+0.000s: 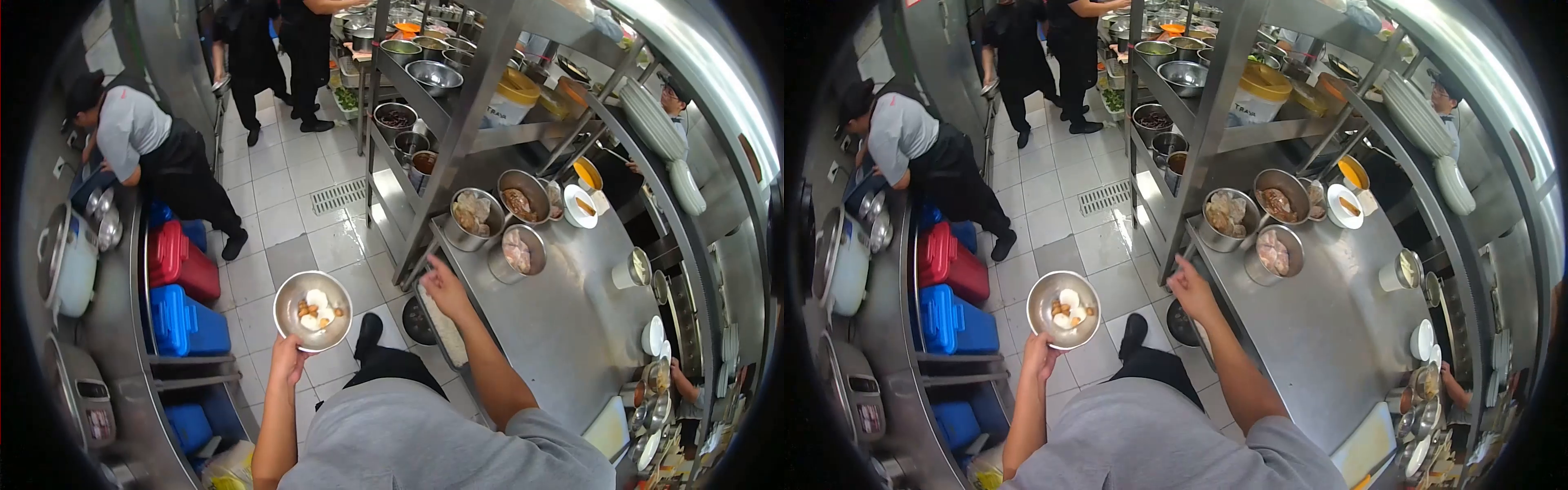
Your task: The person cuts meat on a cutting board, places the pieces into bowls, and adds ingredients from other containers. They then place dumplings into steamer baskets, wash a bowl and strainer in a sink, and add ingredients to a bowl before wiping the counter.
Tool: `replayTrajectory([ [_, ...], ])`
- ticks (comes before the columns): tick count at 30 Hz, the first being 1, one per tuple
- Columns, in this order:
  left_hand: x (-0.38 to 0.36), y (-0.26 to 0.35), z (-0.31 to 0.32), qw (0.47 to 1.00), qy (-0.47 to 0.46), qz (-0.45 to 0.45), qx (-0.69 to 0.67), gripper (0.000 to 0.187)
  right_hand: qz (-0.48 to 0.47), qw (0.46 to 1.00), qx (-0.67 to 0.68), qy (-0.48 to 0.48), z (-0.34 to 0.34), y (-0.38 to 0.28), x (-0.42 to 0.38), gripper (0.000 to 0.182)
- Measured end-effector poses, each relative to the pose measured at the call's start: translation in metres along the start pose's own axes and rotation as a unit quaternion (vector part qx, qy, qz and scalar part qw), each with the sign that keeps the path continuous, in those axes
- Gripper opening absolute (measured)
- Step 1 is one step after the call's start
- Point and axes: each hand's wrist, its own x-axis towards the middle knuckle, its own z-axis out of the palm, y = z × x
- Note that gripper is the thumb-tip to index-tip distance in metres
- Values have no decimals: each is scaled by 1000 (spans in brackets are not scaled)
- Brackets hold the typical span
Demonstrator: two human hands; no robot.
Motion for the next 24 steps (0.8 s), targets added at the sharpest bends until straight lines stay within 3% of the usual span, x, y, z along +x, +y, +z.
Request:
replayTrajectory([
  [4, 83, 29, 52, 998, -36, -37, 22, 56, -66, 994, 4, 86, 36, -18, 138, 75],
  [8, 131, 74, 93, 992, -64, -68, 82, 59, -51, 983, -28, 174, 51, -30, 248, 79],
  [10, 162, 92, 99, 991, -72, -71, 92, 59, 9, 975, -85, 205, 52, -21, 295, 72],
  [11, 173, 101, 102, 991, -67, -72, 88, 58, 16, 974, -88, 207, 53, -13, 309, 72],
  [15, 222, 125, 105, 990, -77, -91, 80, 54, 30, 949, -105, 295, 46, 7, 350, 37],
  [18, 281, 135, 96, 977, -118, -131, 118, 52, 74, 927, -95, 355, 43, -8, 346, 33],
  [20, 318, 146, 102, 968, -133, -174, 122, 63, 82, 913, -107, 385, 43, -21, 341, 30],
  [24, 388, 181, 127, 946, -202, -207, 144, 64, 52, 877, -124, 460, 45, -20, 346, 26],
])
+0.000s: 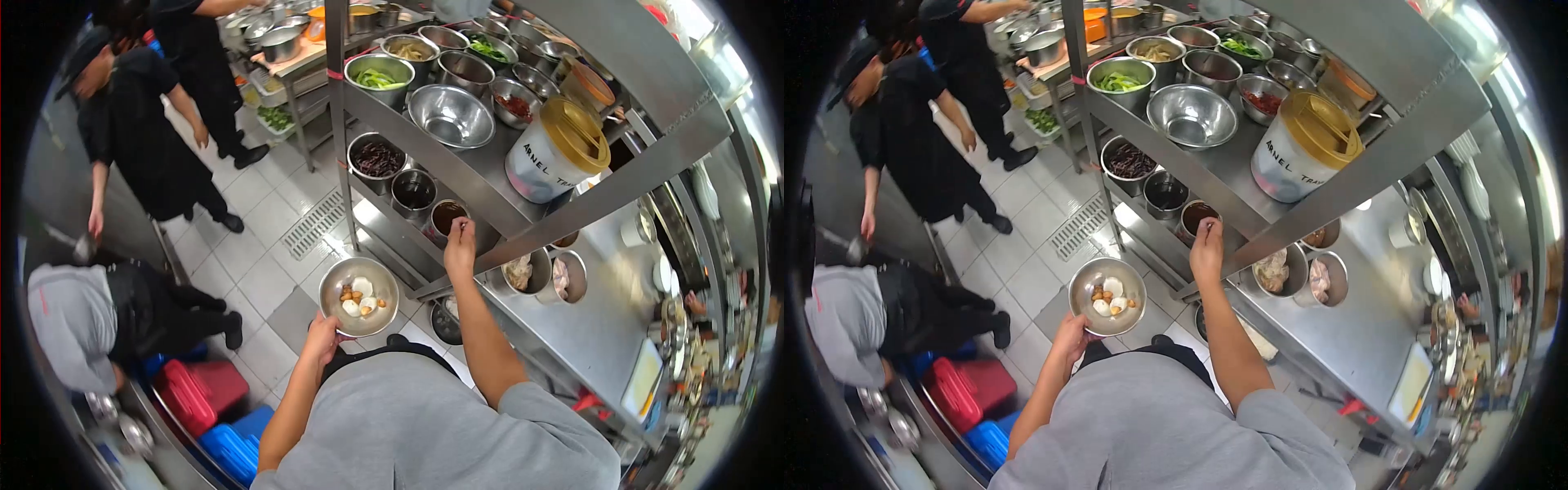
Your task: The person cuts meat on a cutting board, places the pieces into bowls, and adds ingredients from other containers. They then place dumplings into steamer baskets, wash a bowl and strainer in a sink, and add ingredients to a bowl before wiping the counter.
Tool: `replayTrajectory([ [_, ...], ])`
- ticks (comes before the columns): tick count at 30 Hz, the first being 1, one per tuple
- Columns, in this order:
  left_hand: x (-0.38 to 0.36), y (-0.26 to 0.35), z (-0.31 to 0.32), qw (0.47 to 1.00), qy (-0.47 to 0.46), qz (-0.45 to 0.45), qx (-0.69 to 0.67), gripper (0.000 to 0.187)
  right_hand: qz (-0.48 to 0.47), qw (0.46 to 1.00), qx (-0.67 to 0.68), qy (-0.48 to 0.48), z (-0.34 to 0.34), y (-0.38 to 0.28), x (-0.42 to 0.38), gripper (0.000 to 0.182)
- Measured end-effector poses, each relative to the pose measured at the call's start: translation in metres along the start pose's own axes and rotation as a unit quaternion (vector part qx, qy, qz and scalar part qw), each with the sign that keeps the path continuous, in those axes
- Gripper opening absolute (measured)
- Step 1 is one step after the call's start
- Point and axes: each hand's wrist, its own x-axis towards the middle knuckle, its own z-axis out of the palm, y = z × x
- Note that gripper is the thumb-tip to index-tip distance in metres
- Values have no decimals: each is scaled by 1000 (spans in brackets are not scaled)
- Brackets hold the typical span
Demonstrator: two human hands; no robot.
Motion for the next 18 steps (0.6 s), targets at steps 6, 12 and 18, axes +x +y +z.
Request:
replayTrajectory([
  [6, 75, 113, -17, 986, -93, -40, 135, 65, 66, 993, -73, 67, 14, -25, 1, 20],
  [12, 100, 173, -20, 974, -143, -57, 167, 55, 89, 986, -14, 139, 13, -40, -9, 15],
  [18, 114, 182, -18, 966, -169, -78, 178, 59, 110, 978, 0, 179, 18, -50, -10, 13],
])
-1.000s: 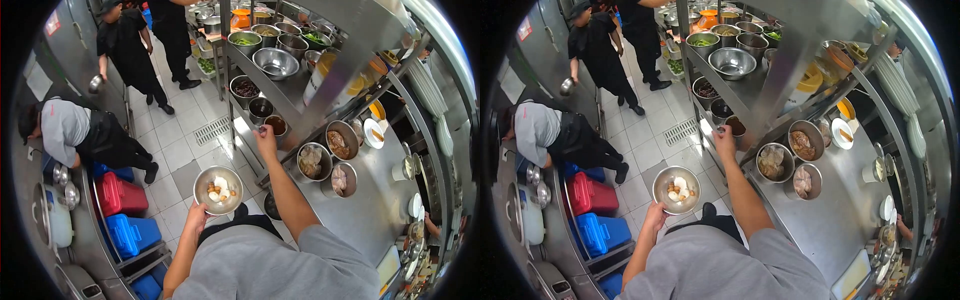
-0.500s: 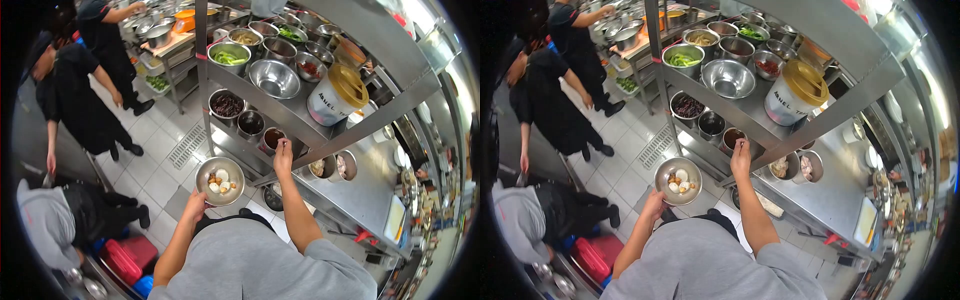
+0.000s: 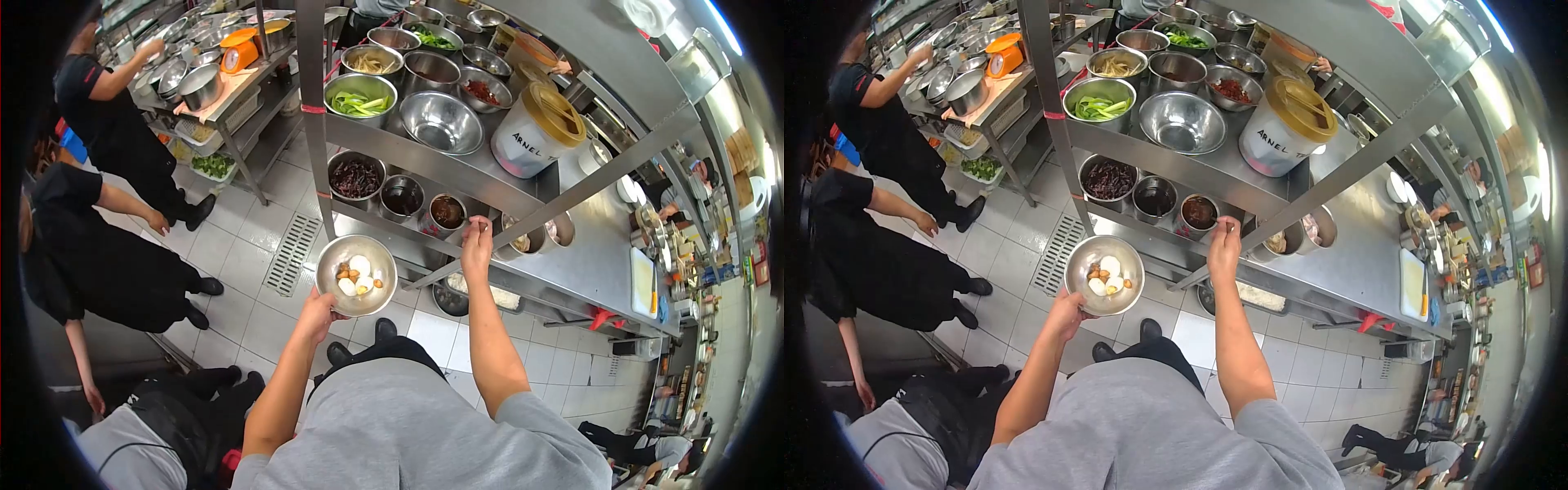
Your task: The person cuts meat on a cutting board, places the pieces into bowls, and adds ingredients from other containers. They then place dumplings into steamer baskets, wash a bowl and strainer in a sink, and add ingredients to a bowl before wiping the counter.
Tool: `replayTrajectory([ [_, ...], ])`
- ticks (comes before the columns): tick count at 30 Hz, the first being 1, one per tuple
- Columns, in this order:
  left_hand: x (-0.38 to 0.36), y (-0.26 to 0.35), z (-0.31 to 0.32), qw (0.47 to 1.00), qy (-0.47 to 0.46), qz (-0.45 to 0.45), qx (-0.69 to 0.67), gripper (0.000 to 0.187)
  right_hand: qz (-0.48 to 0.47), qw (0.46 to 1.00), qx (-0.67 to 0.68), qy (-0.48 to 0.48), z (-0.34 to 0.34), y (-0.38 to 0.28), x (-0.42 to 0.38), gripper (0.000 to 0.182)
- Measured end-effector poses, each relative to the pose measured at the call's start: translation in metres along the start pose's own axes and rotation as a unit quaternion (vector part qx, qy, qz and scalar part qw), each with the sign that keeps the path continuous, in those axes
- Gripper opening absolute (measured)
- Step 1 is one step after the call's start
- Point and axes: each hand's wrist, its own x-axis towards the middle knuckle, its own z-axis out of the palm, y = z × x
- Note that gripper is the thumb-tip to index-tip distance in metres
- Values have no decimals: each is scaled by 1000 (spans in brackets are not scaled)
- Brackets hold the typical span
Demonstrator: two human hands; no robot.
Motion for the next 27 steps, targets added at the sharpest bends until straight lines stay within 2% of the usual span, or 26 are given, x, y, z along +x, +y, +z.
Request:
replayTrajectory([
  [2, 9, 6, 2, 1000, -2, -2, -6, 59, 18, 1000, -2, 0, 6, -3, 6, 13],
  [7, 11, 12, 4, 1000, -16, 7, -12, 56, -16, 997, -73, -22, 8, -27, -1, 18],
  [15, 31, 16, 25, 1000, -26, 9, 9, 59, -17, 996, -59, -65, 13, -30, -2, 15],
  [21, 43, 19, 48, 1000, -18, 5, 20, 59, -18, 998, 10, -65, 5, -30, 0, 19],
  [23, 48, 20, 54, 999, -28, 11, 27, 60, 39, 995, 67, -60, 0, -35, 1, 17],
  [27, 50, 20, 66, 999, -14, 27, 41, 62, 67, 986, 149, -44, -2, -15, -3, 15],
])
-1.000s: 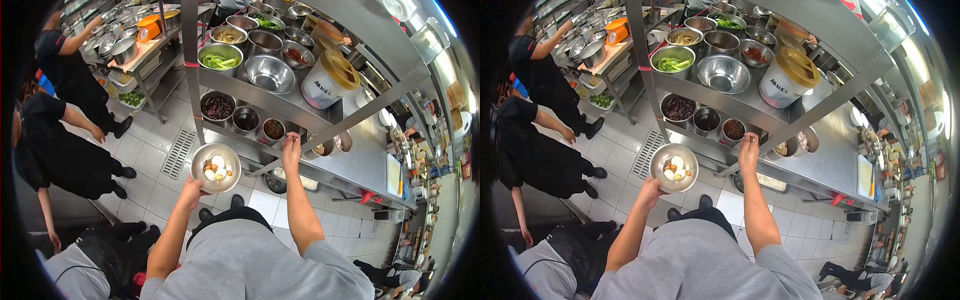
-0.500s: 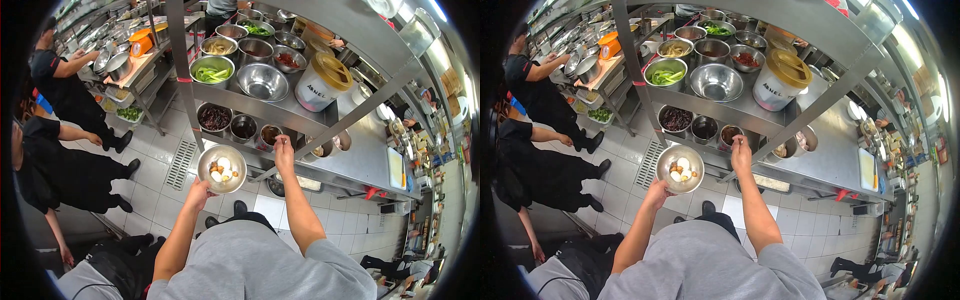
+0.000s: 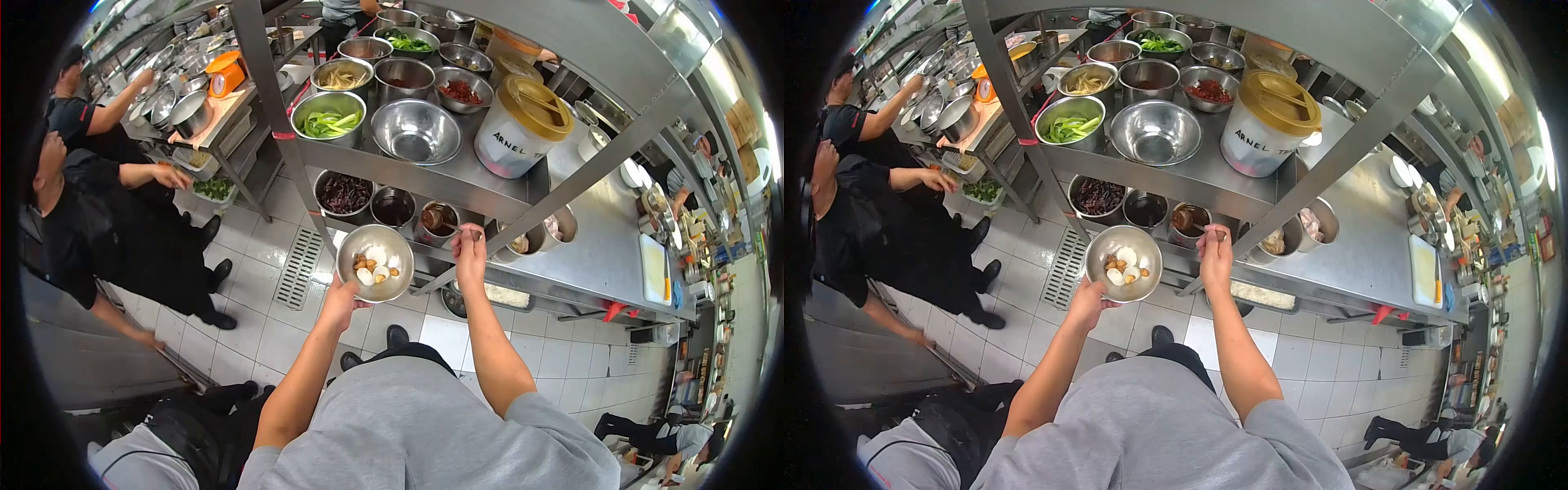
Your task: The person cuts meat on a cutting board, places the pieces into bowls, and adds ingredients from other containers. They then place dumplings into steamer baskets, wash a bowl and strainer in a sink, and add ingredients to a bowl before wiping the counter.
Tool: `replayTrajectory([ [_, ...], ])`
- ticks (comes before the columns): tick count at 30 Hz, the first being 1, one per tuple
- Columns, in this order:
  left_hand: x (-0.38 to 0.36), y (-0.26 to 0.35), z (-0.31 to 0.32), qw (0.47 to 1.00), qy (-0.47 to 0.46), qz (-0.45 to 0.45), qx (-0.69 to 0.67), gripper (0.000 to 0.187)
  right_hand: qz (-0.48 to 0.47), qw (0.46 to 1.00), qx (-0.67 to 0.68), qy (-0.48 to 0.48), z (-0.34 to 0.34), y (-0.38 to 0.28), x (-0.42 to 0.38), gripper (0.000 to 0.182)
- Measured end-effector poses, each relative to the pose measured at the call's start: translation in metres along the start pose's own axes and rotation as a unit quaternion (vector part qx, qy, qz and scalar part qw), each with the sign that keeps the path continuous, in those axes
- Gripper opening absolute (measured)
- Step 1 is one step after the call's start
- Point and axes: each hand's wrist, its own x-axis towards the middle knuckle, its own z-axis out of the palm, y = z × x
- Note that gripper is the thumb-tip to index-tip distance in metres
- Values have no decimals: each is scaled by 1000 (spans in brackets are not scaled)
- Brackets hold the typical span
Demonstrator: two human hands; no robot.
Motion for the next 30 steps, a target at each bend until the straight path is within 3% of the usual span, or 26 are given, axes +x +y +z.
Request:
replayTrajectory([
  [2, 2, -1, 4, 1000, -7, 14, -7, 64, 55, 991, 121, 27, -1, 3, -3, 15],
  [5, 4, 1, 7, 1000, -27, 12, -4, 65, 114, 975, 180, 58, 1, 10, -7, 15],
  [14, 11, -7, 19, 1000, -6, -7, -4, 60, 68, 981, 164, 73, -7, 14, -20, 17],
  [21, 10, -4, 29, 1000, -6, 6, -13, 57, 92, 970, 213, 74, -16, 12, -18, 15],
  [26, 9, -1, 32, 1000, 0, -2, -8, 59, 113, 987, 107, 35, -3, 14, -9, 14],
  [30, 9, -3, 27, 1000, 0, 1, -14, 59, 126, 985, 116, 16, -2, 11, -7, 15],
])
